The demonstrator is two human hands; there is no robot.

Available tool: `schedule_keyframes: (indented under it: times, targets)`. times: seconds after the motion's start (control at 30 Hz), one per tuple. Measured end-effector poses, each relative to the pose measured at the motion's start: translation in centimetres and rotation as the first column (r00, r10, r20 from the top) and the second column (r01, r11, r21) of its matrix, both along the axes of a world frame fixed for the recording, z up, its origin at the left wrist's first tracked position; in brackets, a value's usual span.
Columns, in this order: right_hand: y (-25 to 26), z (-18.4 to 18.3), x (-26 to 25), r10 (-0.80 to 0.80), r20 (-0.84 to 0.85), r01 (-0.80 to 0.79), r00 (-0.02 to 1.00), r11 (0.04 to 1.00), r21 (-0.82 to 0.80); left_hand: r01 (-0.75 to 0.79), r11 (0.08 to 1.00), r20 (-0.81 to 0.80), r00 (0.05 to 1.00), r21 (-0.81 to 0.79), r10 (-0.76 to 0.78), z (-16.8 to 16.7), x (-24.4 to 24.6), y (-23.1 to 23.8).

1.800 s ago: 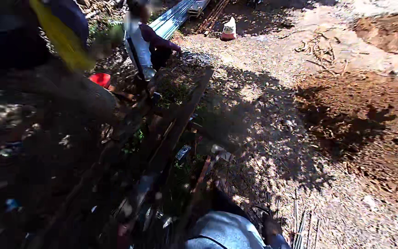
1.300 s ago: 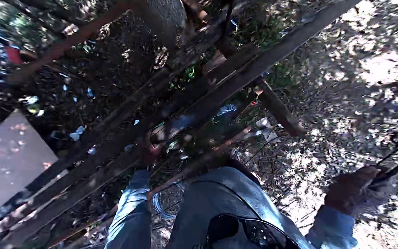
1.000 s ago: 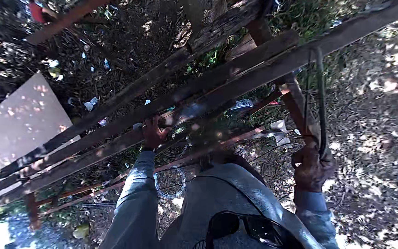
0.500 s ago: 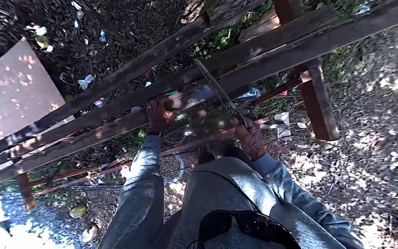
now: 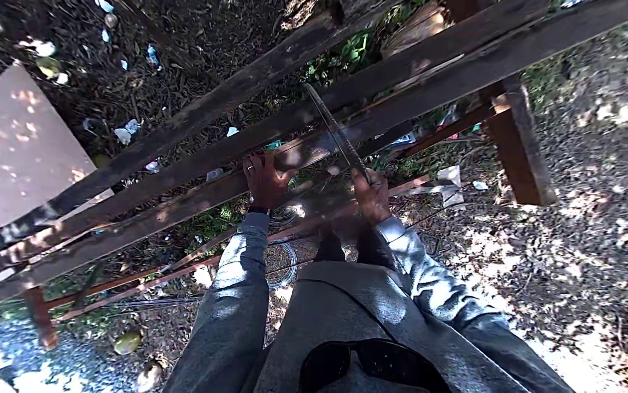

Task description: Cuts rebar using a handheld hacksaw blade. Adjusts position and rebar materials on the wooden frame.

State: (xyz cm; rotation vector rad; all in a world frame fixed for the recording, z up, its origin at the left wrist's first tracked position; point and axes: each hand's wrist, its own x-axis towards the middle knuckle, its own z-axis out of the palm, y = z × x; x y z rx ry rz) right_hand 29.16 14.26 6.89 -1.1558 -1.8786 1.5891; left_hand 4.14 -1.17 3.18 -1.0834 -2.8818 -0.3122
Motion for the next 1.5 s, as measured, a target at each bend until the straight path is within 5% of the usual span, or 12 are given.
schedule_keyframes:
  times: [0.6,0.83,0.97,1.2,1.5]
  targets:
    - [-1.3,-1.7,1.2,0.028,0.055,-0.026,0.998,0.999,-0.038,0.034,0.994,-0.065,0.997,0.105,-0.027,-1.4,0.9,-0.3]
    - [-2.7,-2.4,4.8,0.007,0.100,-0.031,0.995,0.971,0.237,0.041,0.985,-0.050,0.998,0.168,-0.033,-1.9,1.0,-0.3]
    - [-1.2,-1.5,1.8,0.013,0.245,-0.053,0.969,0.987,0.155,0.057,0.987,-0.044,0.998,0.151,-0.051,-1.9,0.8,-0.3]
    - [3.0,-2.2,-7.0,0.011,0.163,-0.065,0.987,0.942,0.330,0.074,0.979,-0.081,0.995,0.192,-0.059,-2.2,0.4,-0.2]
    - [2.6,-1.4,-5.8,0.070,0.136,-0.098,0.988,0.972,0.213,0.097,0.990,0.009,0.995,0.099,-0.098,-0.2,-1.5,0.5]
